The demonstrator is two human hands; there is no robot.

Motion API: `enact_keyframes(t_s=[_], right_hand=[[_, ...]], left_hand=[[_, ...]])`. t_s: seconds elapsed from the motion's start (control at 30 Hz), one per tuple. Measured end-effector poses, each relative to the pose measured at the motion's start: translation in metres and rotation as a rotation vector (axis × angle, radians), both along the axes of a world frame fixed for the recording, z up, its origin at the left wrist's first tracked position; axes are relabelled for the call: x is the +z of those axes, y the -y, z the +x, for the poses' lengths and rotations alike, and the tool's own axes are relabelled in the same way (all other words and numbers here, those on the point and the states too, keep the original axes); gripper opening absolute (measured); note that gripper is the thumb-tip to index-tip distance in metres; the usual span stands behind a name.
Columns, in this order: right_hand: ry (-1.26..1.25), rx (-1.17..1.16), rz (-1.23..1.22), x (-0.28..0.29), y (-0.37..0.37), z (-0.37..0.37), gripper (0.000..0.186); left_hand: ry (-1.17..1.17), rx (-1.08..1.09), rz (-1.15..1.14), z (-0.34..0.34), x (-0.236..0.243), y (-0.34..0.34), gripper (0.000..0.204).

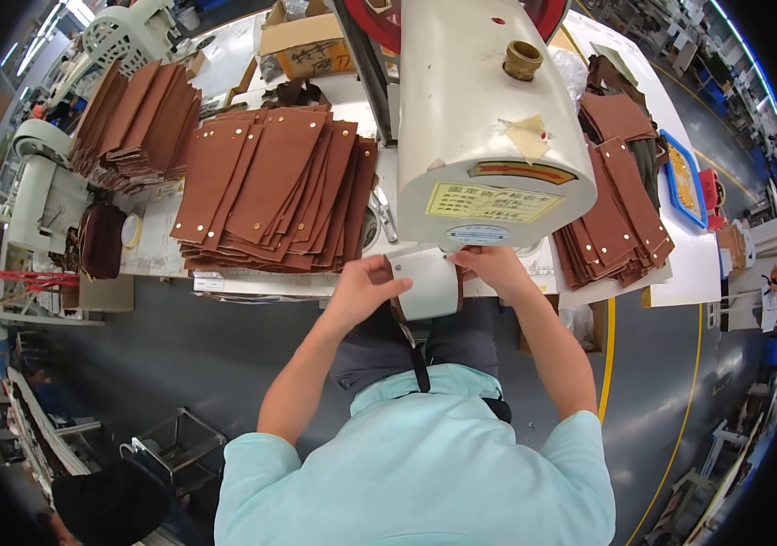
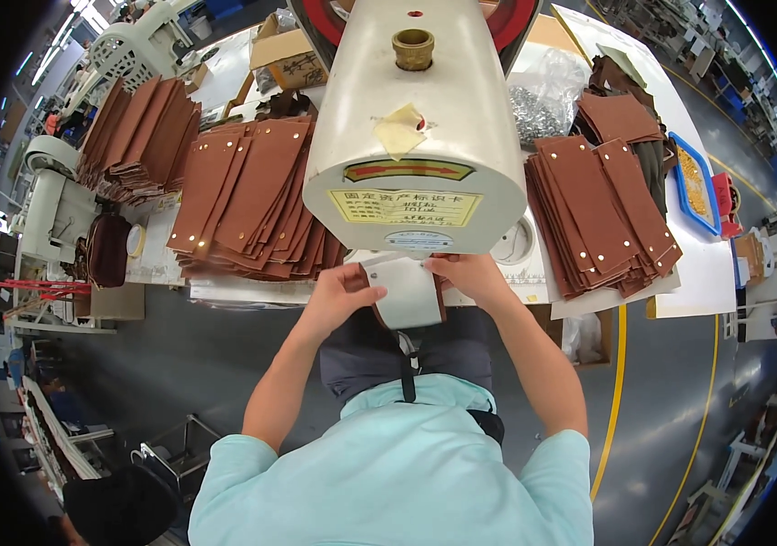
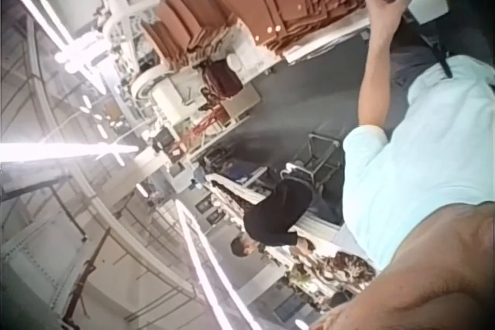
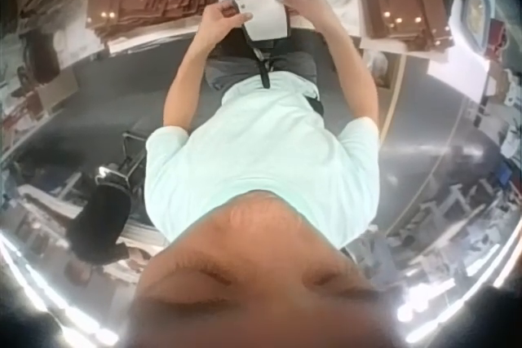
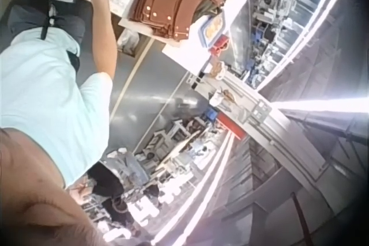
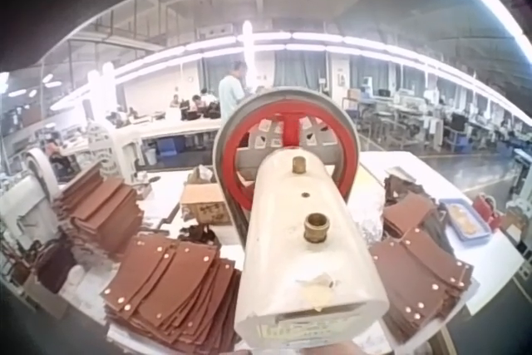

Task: Using a press machine to punch holes or attach hardware to leather pieces.

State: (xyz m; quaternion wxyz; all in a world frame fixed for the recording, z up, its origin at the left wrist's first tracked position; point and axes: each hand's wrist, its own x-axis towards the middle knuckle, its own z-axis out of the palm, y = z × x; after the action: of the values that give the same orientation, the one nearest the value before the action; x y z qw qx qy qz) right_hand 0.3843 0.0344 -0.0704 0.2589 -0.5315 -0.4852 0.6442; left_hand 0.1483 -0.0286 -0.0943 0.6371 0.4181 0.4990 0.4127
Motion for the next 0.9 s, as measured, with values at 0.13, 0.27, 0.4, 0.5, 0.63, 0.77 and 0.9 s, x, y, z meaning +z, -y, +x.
enact_keyframes(t_s=[0.13,0.27,0.4,0.5,0.63,0.77,0.9], right_hand=[[0.007,-0.049,0.012,-0.006,-0.007,-0.006,0.027],[0.169,-0.012,0.074,-0.005,-0.011,-0.013,0.028],[0.212,-0.020,0.140,-0.014,-0.014,-0.011,0.027],[0.223,-0.021,0.150,-0.005,-0.014,-0.008,0.027],[0.171,-0.061,0.255,-0.024,-0.014,-0.007,0.027],[0.217,-0.046,0.185,-0.024,-0.014,-0.008,0.031],[0.164,-0.074,0.100,-0.017,-0.013,-0.008,0.034]], left_hand=[[-0.390,-0.045,0.079,0.003,-0.003,-0.027,0.043],[-0.415,-0.126,0.217,0.010,-0.015,-0.048,0.037],[-0.332,-0.134,0.171,0.024,-0.014,-0.059,0.036],[-0.338,-0.119,0.164,0.029,-0.008,-0.059,0.036],[-0.493,-0.106,0.213,0.029,-0.003,-0.061,0.037],[-0.500,-0.101,0.203,0.029,0.005,-0.059,0.038],[-0.478,-0.094,0.221,0.030,0.003,-0.059,0.039]])
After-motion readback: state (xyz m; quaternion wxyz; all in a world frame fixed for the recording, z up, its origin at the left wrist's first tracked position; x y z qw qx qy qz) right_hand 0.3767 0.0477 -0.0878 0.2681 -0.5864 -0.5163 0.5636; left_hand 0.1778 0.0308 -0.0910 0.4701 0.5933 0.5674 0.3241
